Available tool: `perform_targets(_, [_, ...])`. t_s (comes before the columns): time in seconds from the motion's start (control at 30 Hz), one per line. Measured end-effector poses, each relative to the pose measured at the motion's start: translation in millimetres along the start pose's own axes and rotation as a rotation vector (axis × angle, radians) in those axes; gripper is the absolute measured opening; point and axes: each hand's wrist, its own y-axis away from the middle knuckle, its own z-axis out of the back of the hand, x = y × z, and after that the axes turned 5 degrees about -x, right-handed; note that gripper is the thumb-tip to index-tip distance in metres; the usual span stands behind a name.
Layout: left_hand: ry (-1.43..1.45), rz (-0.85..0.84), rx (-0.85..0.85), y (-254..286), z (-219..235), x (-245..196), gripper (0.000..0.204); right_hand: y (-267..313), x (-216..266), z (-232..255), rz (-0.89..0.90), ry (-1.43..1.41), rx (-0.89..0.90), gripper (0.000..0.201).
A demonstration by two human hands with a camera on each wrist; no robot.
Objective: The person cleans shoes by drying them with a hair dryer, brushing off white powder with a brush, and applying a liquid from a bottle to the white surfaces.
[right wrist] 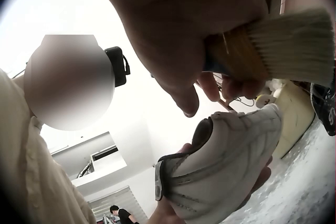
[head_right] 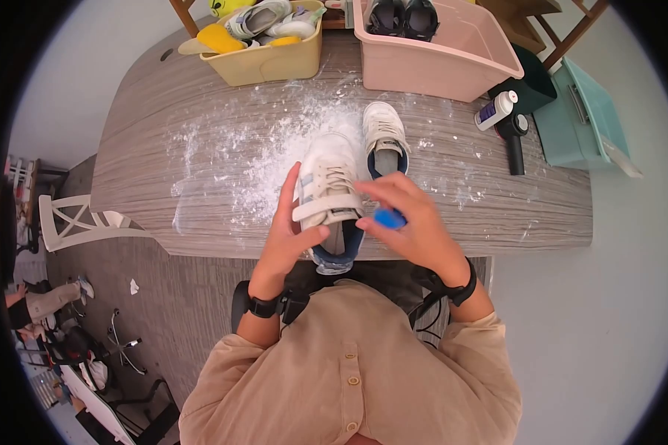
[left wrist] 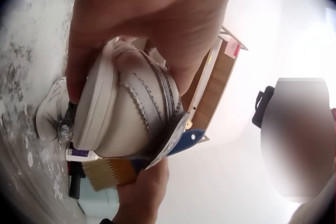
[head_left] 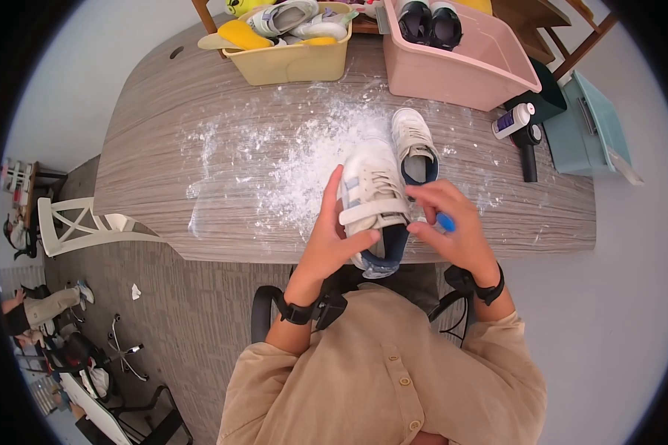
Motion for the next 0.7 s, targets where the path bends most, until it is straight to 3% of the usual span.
perform_targets(0.17, [0.269,0.046,-0.064,-3,-2,2,0.096,5,2,-5,-0.263,-0.124,0.059,0.061])
perform_targets(0.43, [-0.159,-0.039,-0.147,0,-8,7,0.092,5,-5,-22,-0.265,-0.044,0.019,0.057])
perform_targets(0.47, [-0.243,-0.053,-0.177,0,-9,5,0.09,6,-9,-25,-0.175,0.026,-0.017,0.056])
perform_targets(0.57, [-1.079,-0.398,-0.347,1,-10,2,0.073,5,-14,-28,0.083,0.214,-0.12,0.052])
perform_targets(0.63, [-1.154,-0.471,-0.317,1,-11,7,0.064,1,-9,-30,0.248,0.304,-0.18,0.048])
perform_targets(0.7, [-1.163,-0.469,-0.311,0,-14,10,0.058,5,-4,-34,0.242,0.38,-0.13,0.043])
